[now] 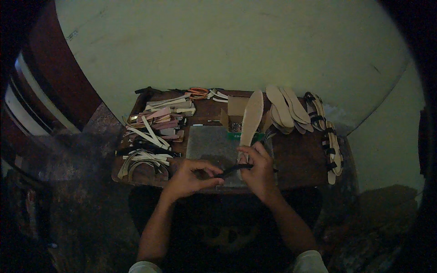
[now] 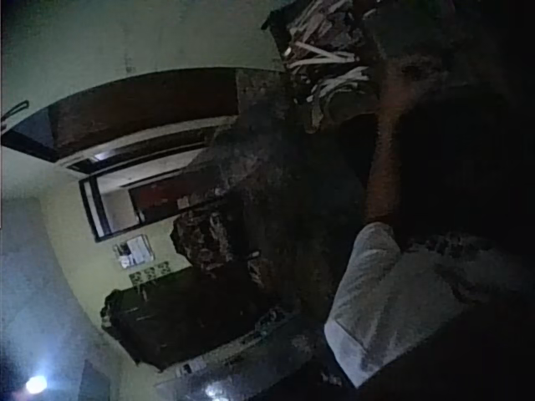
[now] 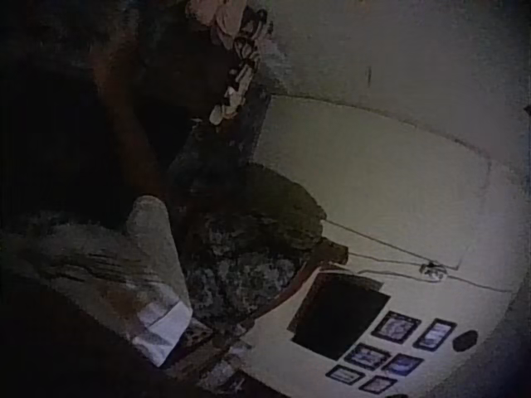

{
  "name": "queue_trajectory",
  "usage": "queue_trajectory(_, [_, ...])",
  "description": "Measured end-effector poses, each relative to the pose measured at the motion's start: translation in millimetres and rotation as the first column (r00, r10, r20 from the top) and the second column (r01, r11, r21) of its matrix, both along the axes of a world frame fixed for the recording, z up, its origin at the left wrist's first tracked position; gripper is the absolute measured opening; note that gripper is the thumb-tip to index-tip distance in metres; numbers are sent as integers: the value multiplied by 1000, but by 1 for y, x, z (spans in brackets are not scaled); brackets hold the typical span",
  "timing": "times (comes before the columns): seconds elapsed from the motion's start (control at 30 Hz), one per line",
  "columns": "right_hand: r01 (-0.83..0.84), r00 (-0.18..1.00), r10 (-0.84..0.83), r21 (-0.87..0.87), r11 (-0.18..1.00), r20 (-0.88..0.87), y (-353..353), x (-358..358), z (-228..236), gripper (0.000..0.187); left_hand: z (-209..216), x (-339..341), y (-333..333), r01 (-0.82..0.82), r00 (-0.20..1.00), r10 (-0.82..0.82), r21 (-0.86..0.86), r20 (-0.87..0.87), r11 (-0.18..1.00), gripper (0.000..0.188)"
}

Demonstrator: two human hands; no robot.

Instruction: The person assembles a sandal by attaching a black strap to a beige sole using a nail and hammer. They position the strap, insert the nail, and hammer it into the sole to secure it.

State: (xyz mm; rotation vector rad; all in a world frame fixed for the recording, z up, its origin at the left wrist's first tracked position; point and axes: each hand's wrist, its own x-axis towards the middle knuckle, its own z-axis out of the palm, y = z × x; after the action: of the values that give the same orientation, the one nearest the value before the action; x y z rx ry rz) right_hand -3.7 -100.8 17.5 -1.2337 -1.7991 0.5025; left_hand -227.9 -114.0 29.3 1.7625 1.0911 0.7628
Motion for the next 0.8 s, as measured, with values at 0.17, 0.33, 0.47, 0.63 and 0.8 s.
queue_trajectory(0.17, [-147, 982, 133, -96, 984, -136, -2, -1, 5, 29, -22, 2, 5, -224, 972, 209, 165, 107, 961, 23])
queue_trajectory(0.33, [-274, 890, 139, -266, 924, -434, 0, 1, 1, 30, -21, 11, 6, -311, 908, 334, -128, 255, 942, 27])
queue_trajectory(0.47, [-280, 840, 63, -331, 901, -540, 1, -3, 0, 34, -28, 24, 7, -290, 825, 351, -200, 444, 936, 28])
queue_trajectory(0.63, [-194, 827, -27, -330, 924, -562, 2, -10, -20, 34, -47, 35, 9, -283, 692, 369, -237, 620, 929, 27])
queue_trajectory(0.8, [-167, 789, -44, -283, 945, -613, 5, -11, -31, 34, -55, 39, 9, -250, 657, 350, -245, 667, 937, 28])
